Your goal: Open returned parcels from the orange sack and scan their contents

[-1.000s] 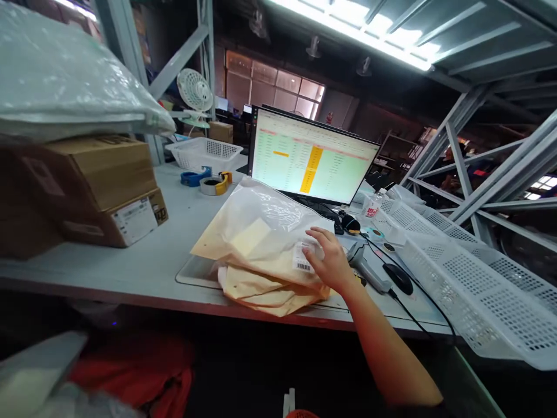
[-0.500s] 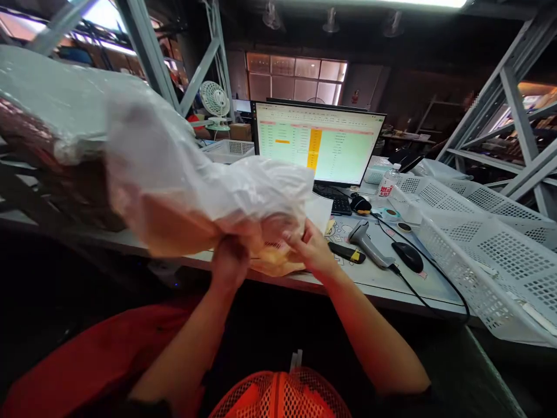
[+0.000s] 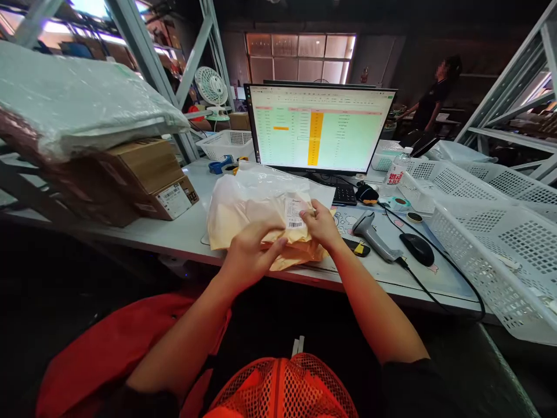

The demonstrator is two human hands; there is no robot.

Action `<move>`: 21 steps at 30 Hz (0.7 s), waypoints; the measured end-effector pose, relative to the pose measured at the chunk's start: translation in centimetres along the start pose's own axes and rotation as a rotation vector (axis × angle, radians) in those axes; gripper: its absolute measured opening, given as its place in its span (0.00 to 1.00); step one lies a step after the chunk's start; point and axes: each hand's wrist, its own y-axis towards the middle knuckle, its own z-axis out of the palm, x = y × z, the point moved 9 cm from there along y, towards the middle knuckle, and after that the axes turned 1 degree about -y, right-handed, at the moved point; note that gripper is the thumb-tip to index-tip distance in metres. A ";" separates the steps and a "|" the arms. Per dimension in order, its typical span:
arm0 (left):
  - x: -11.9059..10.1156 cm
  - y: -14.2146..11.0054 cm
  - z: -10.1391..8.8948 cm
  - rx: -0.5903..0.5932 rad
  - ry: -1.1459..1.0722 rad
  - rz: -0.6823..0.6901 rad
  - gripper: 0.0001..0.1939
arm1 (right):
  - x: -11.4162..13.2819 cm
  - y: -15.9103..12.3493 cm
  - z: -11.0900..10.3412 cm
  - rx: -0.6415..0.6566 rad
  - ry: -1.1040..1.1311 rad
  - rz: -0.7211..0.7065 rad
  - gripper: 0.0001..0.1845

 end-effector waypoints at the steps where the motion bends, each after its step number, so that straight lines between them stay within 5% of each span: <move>1: 0.2 1.4 0.7 -0.017 0.102 0.043 0.18 | 0.0 -0.1 -0.1 -0.006 -0.048 -0.012 0.16; 6: 5.0 4.3 7.0 0.187 0.475 0.000 0.41 | -0.8 -1.7 -3.5 0.000 -0.375 0.015 0.18; 11: 6.3 2.5 9.0 0.215 0.517 0.018 0.48 | -3.8 -4.5 -13.9 -0.271 -0.952 0.151 0.25; 13: 6.3 2.4 9.1 0.204 0.515 0.025 0.50 | -6.1 -5.0 -16.4 -0.236 -1.141 0.279 0.32; 16: 6.4 2.6 9.3 0.207 0.514 0.024 0.50 | -9.2 -5.2 -17.3 -0.134 -1.248 0.425 0.34; 21: 6.5 2.7 9.3 0.204 0.517 0.019 0.50 | -10.6 -4.9 -16.9 -0.172 -1.289 0.523 0.28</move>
